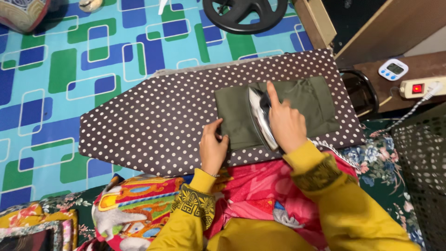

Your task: The person irons a pair of green trousers on a polka-dotted ironing board. They smooth the fabric, move the iron back and forth, fold the trousers, and continue ironing the folded sections until the garment is neatly pressed and folded.

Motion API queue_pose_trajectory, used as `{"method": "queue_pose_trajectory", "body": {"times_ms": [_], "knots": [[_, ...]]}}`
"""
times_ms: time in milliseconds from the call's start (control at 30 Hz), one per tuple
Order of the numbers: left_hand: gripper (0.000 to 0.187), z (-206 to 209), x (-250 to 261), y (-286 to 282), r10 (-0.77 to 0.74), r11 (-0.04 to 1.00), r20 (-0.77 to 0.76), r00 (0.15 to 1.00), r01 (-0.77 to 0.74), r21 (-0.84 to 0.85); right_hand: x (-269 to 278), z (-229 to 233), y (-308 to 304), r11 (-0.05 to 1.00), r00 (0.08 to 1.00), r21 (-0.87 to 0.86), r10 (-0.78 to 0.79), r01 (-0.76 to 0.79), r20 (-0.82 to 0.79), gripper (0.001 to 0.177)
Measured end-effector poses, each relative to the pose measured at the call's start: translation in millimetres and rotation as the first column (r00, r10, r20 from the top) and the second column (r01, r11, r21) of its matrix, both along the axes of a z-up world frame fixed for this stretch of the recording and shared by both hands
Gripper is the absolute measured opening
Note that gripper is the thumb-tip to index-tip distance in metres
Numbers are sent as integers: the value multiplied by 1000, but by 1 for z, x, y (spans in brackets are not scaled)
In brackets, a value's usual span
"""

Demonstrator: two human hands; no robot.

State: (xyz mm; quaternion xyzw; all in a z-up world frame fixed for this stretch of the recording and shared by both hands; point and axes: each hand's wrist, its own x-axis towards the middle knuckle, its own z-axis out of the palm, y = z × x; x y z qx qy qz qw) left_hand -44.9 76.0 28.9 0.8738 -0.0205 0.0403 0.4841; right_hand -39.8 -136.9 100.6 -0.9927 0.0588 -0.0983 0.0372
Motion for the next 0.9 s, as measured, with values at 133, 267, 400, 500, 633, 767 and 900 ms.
{"method": "queue_pose_trajectory", "body": {"times_ms": [133, 267, 400, 500, 633, 767, 900], "knots": [[47, 8, 5, -5, 41, 998, -79, 996, -37, 50, 18, 0, -3, 999, 999, 40, -20, 19, 25, 73], [47, 12, 7, -7, 30, 997, -41, 999, -27, 74, 3, 6, -8, 998, 999, 59, -32, 33, -27, 74], [49, 11, 6, -14, 41, 995, 54, 998, -46, 89, -28, 25, -34, 989, 990, 140, -35, 54, -139, 75], [59, 15, 8, -29, 34, 988, 193, 981, -62, 142, -46, 45, -68, 962, 993, 261, -50, 77, -107, 75], [67, 17, 7, -47, -17, 970, 286, 958, -54, 239, -61, 65, -130, 934, 977, 341, -163, 108, 135, 61], [67, 12, 12, -62, -145, 893, 320, 936, -16, 450, -57, 70, -212, 950, 958, 247, -234, 189, 168, 53], [65, 3, 18, -74, -213, 855, 314, 925, 21, 519, -22, 44, -274, 955, 962, 164, -264, 249, 75, 55]]}}
